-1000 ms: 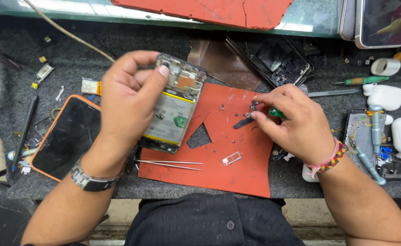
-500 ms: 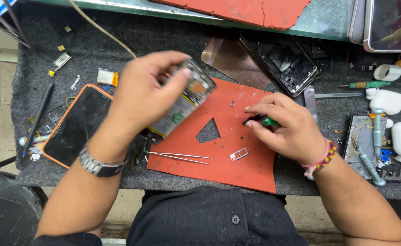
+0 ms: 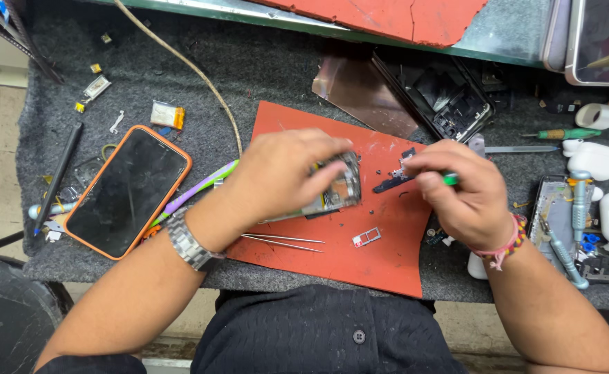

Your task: The person uses a green screwdriver to remove screws from a disassembled smartphone, then handles a blue earbud case, opening and closing it. The person continues to manipulate the phone's internal components and back cover.

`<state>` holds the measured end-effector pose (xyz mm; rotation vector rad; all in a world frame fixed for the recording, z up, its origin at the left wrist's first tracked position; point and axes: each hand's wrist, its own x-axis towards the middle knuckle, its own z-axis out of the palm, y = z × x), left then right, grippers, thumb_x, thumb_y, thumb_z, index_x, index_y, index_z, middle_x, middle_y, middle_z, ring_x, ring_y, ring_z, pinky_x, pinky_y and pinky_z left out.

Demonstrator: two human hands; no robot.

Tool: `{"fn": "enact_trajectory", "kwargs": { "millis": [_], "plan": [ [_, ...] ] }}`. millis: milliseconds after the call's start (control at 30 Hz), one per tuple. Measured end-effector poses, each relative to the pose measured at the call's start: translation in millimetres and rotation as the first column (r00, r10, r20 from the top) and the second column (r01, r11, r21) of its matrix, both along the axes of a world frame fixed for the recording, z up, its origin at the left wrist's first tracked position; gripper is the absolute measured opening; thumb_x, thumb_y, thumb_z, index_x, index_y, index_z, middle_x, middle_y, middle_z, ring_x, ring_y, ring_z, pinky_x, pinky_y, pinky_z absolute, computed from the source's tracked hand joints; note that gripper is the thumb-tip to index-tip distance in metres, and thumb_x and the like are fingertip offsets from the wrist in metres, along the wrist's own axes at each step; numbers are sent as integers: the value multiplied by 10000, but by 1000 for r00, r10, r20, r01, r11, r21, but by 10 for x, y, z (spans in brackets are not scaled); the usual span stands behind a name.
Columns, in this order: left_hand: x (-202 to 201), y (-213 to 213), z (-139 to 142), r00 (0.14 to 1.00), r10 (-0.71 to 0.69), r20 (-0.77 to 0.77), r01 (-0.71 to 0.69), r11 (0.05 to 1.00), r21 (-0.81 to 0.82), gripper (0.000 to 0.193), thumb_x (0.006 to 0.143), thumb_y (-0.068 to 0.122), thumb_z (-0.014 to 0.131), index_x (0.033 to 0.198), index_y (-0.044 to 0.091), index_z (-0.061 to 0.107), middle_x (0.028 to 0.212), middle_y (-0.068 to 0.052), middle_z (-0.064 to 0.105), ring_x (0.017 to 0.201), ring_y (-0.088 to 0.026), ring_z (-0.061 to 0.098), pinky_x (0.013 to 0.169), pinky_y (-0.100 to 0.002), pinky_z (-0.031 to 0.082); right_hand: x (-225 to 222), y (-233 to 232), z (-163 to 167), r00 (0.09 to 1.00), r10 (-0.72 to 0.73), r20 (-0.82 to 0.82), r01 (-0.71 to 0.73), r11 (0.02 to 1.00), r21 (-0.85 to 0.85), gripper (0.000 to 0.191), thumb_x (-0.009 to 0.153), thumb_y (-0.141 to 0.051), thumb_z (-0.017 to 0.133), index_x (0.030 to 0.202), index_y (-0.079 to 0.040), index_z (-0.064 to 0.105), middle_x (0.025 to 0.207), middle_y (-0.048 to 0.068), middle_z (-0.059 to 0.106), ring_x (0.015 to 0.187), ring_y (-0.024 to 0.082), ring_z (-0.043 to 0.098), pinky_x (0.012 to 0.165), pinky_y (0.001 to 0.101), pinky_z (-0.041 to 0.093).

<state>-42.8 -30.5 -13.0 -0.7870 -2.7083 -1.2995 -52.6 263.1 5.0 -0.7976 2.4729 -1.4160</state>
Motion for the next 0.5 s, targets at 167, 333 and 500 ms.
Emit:
{"fn": "enact_trajectory", "kwargs": {
  "millis": [167,333,500],
  "plan": [
    [66,38,27,992,-13,-125,6,998,-57,294,924,259,726,1144,65,736,1015,-65,711,974,-285,660,852,-434,521,88,81,-171,983,-73,169,140,891,-432,437,1178,-367,498,1123,40,648,1070,145,643,818,139,629,740,248,516],
    [50,-83,109,993,-56,-106,46,995,-88,198,920,230,730,1061,99,775,935,-53,677,928,-268,630,811,-425,517,154,150,-209,938,-51,343,244,800,-548,495,1135,-451,497,1064,21,628,1000,137,619,718,123,624,641,239,547],
    [168,40,136,990,-141,-28,132,968,-213,191,949,284,723,946,99,766,740,-63,663,743,-256,670,652,-419,523,164,95,-191,938,-49,343,232,825,-516,297,1165,-264,565,1061,15,563,1099,144,582,853,197,673,791,368,630]
  ]
}}
